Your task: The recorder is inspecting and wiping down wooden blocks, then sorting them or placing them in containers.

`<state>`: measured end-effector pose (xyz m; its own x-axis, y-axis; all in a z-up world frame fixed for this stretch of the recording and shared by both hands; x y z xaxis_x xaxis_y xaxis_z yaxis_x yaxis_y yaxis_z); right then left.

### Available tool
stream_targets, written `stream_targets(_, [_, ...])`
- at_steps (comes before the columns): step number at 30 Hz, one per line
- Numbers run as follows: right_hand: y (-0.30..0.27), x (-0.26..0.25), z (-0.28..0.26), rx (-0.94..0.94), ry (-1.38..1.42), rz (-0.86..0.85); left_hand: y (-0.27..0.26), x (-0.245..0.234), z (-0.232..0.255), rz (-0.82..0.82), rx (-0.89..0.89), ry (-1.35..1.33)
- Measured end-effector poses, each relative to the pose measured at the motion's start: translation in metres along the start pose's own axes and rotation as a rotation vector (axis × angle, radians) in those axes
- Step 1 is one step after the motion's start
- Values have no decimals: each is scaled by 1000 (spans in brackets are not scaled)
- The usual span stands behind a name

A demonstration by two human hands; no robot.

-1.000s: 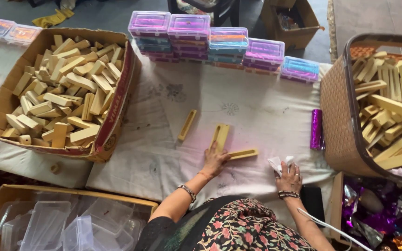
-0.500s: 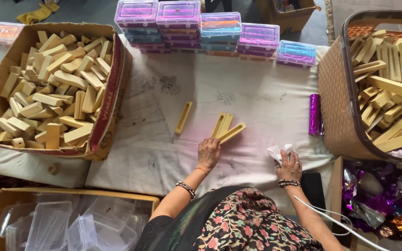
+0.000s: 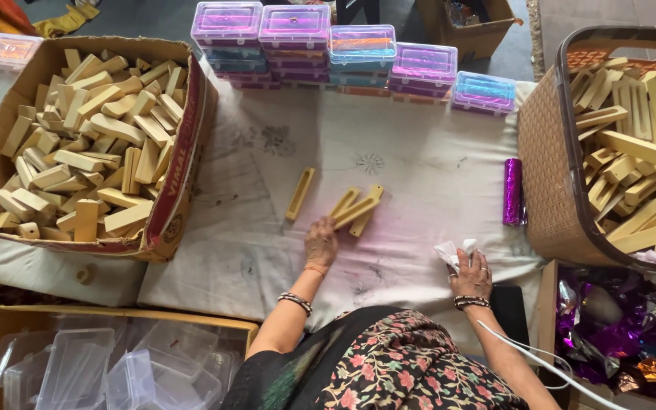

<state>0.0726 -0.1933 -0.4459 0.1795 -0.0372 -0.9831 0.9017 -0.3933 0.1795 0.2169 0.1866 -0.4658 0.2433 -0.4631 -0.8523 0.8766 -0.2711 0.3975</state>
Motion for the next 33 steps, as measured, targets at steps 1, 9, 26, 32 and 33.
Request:
stream_targets(1, [-2,0,1,-4,-7,-26,-4,7,-15,2,-36,48])
stream_targets(9, [-4,0,0,-7,25,9,14,-70,-35,212,-224,220])
stream_targets(26, [-3,6,5,-27,9,46,13,14,39,-35,-23,-229])
stream_targets(32, [1,4,9,2,53,53,5,44,12,-235,-414,-839])
stream_targets(33, [5,1,8,34,87,11,6,36,16,-315,-495,-1072])
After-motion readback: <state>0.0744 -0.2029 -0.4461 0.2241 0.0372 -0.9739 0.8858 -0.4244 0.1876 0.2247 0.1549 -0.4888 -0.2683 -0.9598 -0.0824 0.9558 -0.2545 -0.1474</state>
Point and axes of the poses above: each hand's wrist, its own y-axis towards the middle knuckle, its own x-axis out of the palm, z = x × y, the point moved 1 cm from there along y, towards the middle knuckle, and after that the axes turned 8 degrees about x, right-handed, at the moved point
